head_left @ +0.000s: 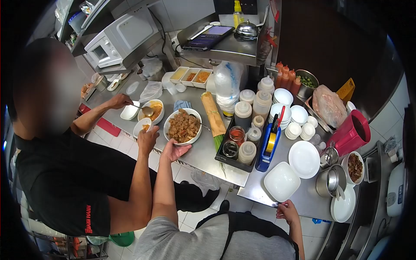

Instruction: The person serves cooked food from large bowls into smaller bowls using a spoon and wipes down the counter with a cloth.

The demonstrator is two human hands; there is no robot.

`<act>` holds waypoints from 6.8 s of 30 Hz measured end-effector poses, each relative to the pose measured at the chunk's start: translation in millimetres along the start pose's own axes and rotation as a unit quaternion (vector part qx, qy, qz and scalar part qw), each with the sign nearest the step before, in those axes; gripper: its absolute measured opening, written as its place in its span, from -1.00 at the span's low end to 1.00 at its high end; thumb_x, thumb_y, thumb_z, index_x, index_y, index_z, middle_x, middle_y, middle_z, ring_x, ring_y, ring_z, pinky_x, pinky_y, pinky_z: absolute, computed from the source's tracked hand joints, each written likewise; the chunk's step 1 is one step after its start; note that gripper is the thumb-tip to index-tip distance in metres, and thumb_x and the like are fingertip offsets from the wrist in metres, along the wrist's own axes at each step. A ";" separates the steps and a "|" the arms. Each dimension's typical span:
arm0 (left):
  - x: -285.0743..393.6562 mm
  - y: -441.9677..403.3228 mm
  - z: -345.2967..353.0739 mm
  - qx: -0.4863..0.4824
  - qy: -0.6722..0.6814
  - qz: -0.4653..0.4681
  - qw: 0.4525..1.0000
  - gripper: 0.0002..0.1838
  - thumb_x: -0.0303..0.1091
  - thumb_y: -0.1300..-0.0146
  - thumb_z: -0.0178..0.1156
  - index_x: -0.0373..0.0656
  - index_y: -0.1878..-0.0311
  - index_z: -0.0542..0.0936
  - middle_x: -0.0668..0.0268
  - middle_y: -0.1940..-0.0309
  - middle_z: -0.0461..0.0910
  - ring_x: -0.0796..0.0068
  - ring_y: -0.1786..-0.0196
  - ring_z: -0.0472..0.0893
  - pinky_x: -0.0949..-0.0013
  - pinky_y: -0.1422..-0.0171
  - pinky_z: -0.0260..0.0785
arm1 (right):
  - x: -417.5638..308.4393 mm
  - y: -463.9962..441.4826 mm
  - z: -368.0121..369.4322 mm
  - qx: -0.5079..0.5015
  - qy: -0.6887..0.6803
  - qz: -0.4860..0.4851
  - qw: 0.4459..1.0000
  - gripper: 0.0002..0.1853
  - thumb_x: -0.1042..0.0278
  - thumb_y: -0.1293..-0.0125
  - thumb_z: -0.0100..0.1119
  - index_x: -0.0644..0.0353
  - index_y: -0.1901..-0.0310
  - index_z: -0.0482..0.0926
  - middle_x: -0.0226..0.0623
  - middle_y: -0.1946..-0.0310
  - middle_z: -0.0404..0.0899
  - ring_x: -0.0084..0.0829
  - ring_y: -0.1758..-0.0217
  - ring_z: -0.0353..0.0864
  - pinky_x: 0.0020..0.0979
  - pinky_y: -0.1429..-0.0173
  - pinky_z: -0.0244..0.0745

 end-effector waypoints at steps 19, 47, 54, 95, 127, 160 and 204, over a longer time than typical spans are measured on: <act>-19.9 40.9 19.3 0.115 -0.270 -0.026 0.956 -0.28 0.16 -0.35 -0.17 -0.18 -0.33 -0.04 -0.07 0.25 0.59 0.17 0.45 0.67 0.21 0.48 0.57 | -14.0 9.4 1.7 0.031 0.179 0.084 0.980 -0.56 -0.01 -0.28 0.13 0.32 0.21 0.45 -0.24 0.55 0.55 -0.39 0.60 0.61 -0.37 0.54 0.57; 0.2 55.0 -51.2 0.270 -0.326 0.246 0.872 -0.35 -0.30 -0.13 0.17 -0.30 -0.28 0.23 0.06 0.03 0.51 0.37 0.11 0.61 0.41 0.29 0.45 | -172.3 -115.4 447.8 -0.243 -0.117 -0.031 0.963 -0.23 0.37 -0.28 -0.02 0.16 -0.24 -0.42 0.22 0.01 0.36 -0.02 0.09 0.60 0.00 0.10 0.60; 23.7 16.9 -56.8 0.100 -0.054 0.289 0.950 -0.35 0.06 -0.38 -0.19 -0.17 -0.40 0.19 0.22 -0.37 0.22 0.25 -0.42 0.18 0.12 -0.47 -0.07 | -185.7 -121.0 431.6 -0.175 -0.115 -0.028 0.977 -0.19 0.47 -0.16 -0.09 -0.09 -0.30 -0.37 0.17 0.05 0.41 -0.06 0.30 0.66 -0.05 0.22 0.64; -163.2 238.8 291.2 -0.279 -0.208 0.177 0.921 -0.15 0.22 -0.37 -0.26 -0.20 -0.49 -0.14 0.07 -0.47 -0.05 0.18 -0.50 0.00 0.12 -0.54 -0.17 | -145.1 162.1 30.4 -0.073 -0.126 -0.159 0.977 -0.09 0.47 -0.14 -0.03 -0.05 -0.45 -0.34 -0.03 -0.18 0.27 -0.28 0.12 0.62 -0.38 0.36 0.67; -306.1 95.2 231.0 0.033 -0.432 0.165 0.886 -0.59 -0.65 -0.01 0.08 -0.26 0.04 0.25 0.18 0.27 0.26 0.30 0.46 0.58 0.32 0.40 0.48 | 17.3 52.9 -129.6 0.019 -0.250 -0.135 0.959 -0.12 0.53 -0.18 -0.05 -0.11 -0.43 -0.33 -0.04 -0.22 0.26 -0.14 0.15 0.67 -0.33 0.29 0.73; -389.0 -78.2 579.5 -0.276 -0.509 0.015 0.815 -0.47 -0.55 -0.23 -0.06 -0.36 -0.30 0.20 -0.18 0.05 0.52 0.05 0.49 0.67 0.23 0.56 0.57 | -104.4 71.8 -285.3 0.437 -0.385 -0.285 0.761 -0.73 0.74 0.03 0.01 0.16 0.31 0.30 -0.50 0.63 0.29 -0.60 0.77 0.31 -0.46 0.74 0.49; -691.0 390.7 975.8 -0.703 -0.571 0.117 0.408 -0.58 -0.64 -0.12 -0.06 -0.40 -0.11 0.41 -0.06 0.36 0.61 0.28 0.49 0.69 0.33 0.48 0.57 | 124.6 371.5 -638.5 0.539 -0.390 -0.298 0.685 -0.75 0.70 0.06 0.06 0.19 0.32 0.37 -0.50 0.67 0.35 -0.63 0.78 0.35 -0.55 0.77 0.38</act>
Point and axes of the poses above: each hand's wrist, its own y-axis away from the middle knuckle, its own z-axis out of the palm, x = y × z, the point moved 7 cm from there along -y, towards the middle knuckle
